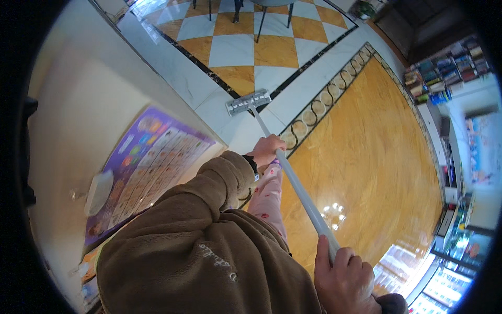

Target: The person mops a tiled floor using a long-handled mop, moving it back and forth across multiple areas. They navigate around furniture and wall-mounted charts, covering a large portion of the room.

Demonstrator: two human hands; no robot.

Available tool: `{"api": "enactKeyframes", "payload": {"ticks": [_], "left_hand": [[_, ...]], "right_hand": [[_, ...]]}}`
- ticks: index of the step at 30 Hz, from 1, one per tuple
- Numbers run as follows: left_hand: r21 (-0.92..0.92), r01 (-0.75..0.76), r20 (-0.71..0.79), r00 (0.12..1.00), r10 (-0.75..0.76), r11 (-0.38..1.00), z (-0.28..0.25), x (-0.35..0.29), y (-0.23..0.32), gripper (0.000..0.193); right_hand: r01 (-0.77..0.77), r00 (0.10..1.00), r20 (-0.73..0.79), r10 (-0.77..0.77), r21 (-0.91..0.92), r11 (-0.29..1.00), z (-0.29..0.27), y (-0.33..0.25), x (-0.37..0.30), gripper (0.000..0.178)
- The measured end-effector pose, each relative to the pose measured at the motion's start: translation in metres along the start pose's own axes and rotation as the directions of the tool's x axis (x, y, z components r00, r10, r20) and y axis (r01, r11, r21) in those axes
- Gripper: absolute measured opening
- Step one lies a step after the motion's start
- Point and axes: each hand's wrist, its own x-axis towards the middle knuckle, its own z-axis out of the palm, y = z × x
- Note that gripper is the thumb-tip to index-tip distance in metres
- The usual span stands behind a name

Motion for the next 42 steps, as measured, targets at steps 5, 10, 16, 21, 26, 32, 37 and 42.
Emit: {"api": "enactKeyframes", "payload": {"ticks": [5,10,16,21,26,32,37,42], "left_hand": [[0.022,0.097,-0.224,0.97,-0.09,0.995,-0.044,0.133,-0.065,0.016],[-0.084,0.055,-0.481,0.872,-0.089,0.995,-0.102,0.23,-0.085,0.012],[-0.106,0.049,-0.395,0.915,-0.087,0.993,-0.161,0.285,-0.106,0.01],[-0.119,0.154,-0.433,0.881,-0.191,0.981,-0.204,0.345,-0.173,0.01],[-0.097,0.204,-0.51,0.83,-0.225,0.974,-0.284,0.411,-0.251,0.01],[-0.11,0.226,-0.54,0.804,-0.249,0.968,-0.393,0.468,-0.337,0.01],[-0.115,0.271,-0.511,0.809,-0.291,0.956,-0.46,0.5,-0.397,0.013],[-0.174,0.22,-0.559,0.781,-0.28,0.96,-0.518,0.535,-0.459,0.02]], "right_hand": [[0.179,0.983,-0.061,-0.176,0.056,0.982,0.033,0.108,0.152,0.046],[0.242,0.963,-0.111,-0.247,-0.057,0.969,0.007,0.197,0.262,0.044],[0.349,0.898,-0.202,-0.391,-0.213,0.913,-0.026,0.233,0.353,0.037],[0.428,0.867,-0.147,-0.475,-0.266,0.864,-0.042,0.243,0.457,0.039],[0.481,0.854,-0.081,-0.514,-0.256,0.839,-0.086,0.247,0.589,0.042],[0.508,0.857,0.011,-0.516,-0.187,0.841,-0.15,0.258,0.737,0.044],[0.49,0.847,-0.12,-0.517,-0.2,0.849,-0.185,0.246,0.828,0.036],[0.491,0.841,-0.136,-0.524,-0.216,0.844,-0.223,0.242,0.912,0.028]]}}
